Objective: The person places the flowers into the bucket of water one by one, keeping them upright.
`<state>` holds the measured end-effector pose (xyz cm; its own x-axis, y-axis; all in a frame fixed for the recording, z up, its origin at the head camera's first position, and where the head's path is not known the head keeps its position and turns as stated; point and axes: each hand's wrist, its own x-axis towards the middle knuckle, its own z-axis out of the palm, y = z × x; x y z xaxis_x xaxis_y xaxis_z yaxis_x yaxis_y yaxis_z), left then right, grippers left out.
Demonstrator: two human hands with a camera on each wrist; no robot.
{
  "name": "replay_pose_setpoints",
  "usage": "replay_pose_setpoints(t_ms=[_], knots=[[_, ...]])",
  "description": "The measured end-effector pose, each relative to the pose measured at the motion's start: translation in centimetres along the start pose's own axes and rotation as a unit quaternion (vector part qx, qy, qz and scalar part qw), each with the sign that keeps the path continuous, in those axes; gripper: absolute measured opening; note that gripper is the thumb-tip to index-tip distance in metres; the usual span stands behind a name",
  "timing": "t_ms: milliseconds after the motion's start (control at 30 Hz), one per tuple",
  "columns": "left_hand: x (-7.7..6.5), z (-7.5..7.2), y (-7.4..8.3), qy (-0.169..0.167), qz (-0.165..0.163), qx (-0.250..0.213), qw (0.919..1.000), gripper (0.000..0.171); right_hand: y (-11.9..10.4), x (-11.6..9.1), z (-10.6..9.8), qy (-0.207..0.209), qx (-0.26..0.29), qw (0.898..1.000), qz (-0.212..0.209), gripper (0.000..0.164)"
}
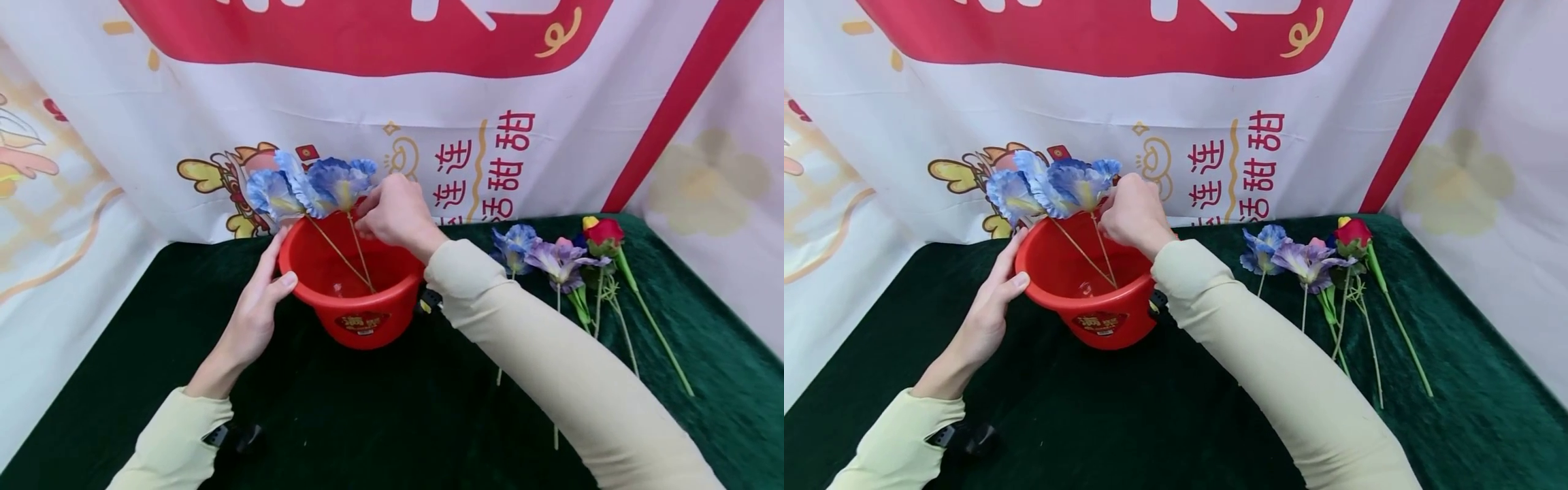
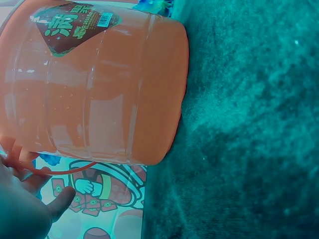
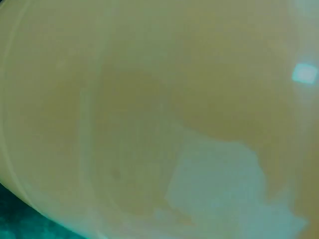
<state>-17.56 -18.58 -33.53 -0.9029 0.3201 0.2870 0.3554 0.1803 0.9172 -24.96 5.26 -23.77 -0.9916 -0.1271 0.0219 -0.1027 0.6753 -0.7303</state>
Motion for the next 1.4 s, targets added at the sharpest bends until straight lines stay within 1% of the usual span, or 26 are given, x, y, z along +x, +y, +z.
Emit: replay_pose_setpoints(t_ms=[100, 233, 300, 400, 500, 600, 700, 867, 1033, 1167, 1400], knots=[[0.2, 0.1, -0.1, -0.003, -0.001, 0.002, 1.0000, 0.065, 0.0, -0.7, -1.1, 0.010, 0.009, 1.000, -0.007, 0.015], [0.4, 0.1, -0.1, -0.003, 0.001, 0.002, 1.0000, 0.065, 0.6, -1.7, -2.6, 0.031, 0.054, 0.998, -0.023, 0.018], [0.4, 0.1, -0.1, -0.004, 0.002, 0.001, 1.0000, 0.065, 1.2, -2.2, -3.2, 0.041, 0.086, 0.995, -0.028, 0.019], [0.4, 0.2, -0.1, -0.004, 0.003, 0.001, 1.0000, 0.064, 2.2, -3.0, -4.0, 0.058, 0.123, 0.990, -0.037, 0.018], [0.3, 0.2, -0.1, -0.002, 0.000, 0.002, 1.0000, 0.065, 3.5, -3.7, -4.6, 0.072, 0.150, 0.985, -0.038, 0.017], [0.2, 0.2, -0.2, 0.000, -0.004, 0.003, 1.0000, 0.065, 5.0, -4.4, -5.1, 0.083, 0.183, 0.979, -0.036, 0.019], [0.1, 0.1, -0.2, 0.002, -0.003, 0.006, 1.0000, 0.065, 6.4, -5.1, -5.9, 0.089, 0.205, 0.974, -0.029, 0.023], [0.1, 0.0, -0.2, 0.004, -0.004, 0.009, 0.9999, 0.065, 8.5, -6.3, -7.1, 0.100, 0.214, 0.972, -0.012, 0.025], [0.1, 0.0, 0.0, 0.003, -0.007, 0.009, 0.9999, 0.065, 11.0, -7.2, -7.7, 0.117, 0.219, 0.969, 0.009, 0.030], [0.1, 0.1, 0.0, 0.002, -0.011, 0.008, 0.9999, 0.065, 13.0, -7.7, -8.1, 0.128, 0.208, 0.969, 0.031, 0.034], [0.1, 0.1, 0.0, 0.002, -0.010, 0.006, 0.9999, 0.065, 16.3, -8.1, -8.3, 0.149, 0.202, 0.966, 0.068, 0.036]])
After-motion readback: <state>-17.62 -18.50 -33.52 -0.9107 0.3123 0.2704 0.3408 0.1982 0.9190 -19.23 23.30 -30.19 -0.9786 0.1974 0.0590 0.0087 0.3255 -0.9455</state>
